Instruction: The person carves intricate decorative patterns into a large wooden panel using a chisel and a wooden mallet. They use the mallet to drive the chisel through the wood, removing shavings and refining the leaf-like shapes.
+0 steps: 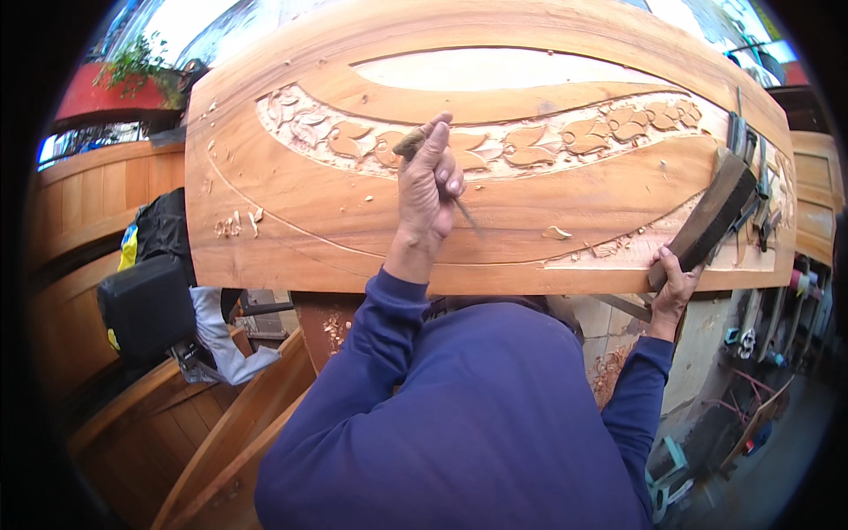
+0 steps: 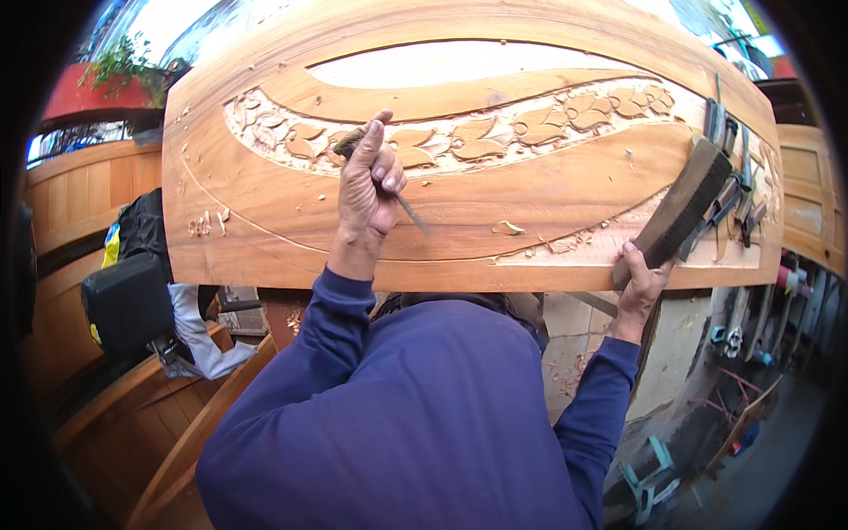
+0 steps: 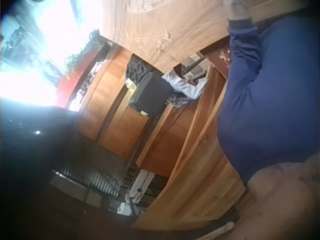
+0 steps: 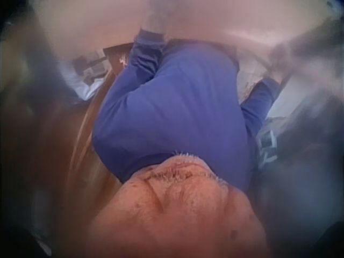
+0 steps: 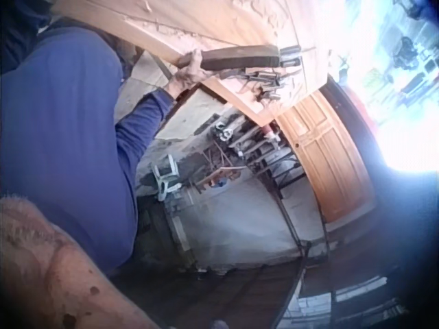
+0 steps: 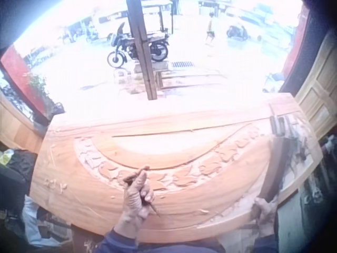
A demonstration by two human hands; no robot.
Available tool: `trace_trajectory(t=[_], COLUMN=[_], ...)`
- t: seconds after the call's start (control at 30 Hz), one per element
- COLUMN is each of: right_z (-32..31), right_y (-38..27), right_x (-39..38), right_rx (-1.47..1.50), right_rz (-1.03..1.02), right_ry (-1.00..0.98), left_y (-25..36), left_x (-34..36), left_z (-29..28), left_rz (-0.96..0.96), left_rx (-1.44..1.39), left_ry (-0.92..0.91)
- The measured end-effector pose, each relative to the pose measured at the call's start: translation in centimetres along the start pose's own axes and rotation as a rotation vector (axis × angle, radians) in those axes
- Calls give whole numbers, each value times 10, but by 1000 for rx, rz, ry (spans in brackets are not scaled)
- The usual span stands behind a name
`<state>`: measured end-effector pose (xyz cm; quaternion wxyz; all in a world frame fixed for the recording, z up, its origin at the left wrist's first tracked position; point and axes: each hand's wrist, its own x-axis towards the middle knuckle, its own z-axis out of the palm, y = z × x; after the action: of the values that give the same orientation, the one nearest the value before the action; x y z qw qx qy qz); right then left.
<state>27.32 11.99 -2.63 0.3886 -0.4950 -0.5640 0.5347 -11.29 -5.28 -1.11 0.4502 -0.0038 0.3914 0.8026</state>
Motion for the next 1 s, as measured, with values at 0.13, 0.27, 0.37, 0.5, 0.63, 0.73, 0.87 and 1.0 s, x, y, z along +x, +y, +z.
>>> trace_trajectory(t=[0.13, 0.27, 0.37, 0.5, 0.63, 0.73, 0.87, 1.0], right_z=[12, 14, 10, 5, -9, -9, -11, -13], right_y=[-13, -18, -18, -11, 1, 0, -2, 1], right_x=[-1, 0, 3, 6, 8, 8, 9, 9], right_rx=[15, 53, 68, 119, 163, 175, 162, 164], right_rz=[-2, 49, 57, 63, 115, 144, 139, 131], right_ry=[64, 38, -2, -33, -81, -95, -108, -108], left_y=[7, -19, -53, -97, -100, -108, -128, -108], left_x=[-14, -18, 0, -16, -2, 7, -43, -48], left_z=[32, 62, 79, 82, 102, 103, 128, 141], left_rz=[-13, 248, 117, 253, 196, 141, 274, 306], left_rx=[862, 1626, 1873, 1915, 1915, 1885, 1762, 1246], left_ry=[-130, -289, -267, -756, -365, -347, -747, -405])
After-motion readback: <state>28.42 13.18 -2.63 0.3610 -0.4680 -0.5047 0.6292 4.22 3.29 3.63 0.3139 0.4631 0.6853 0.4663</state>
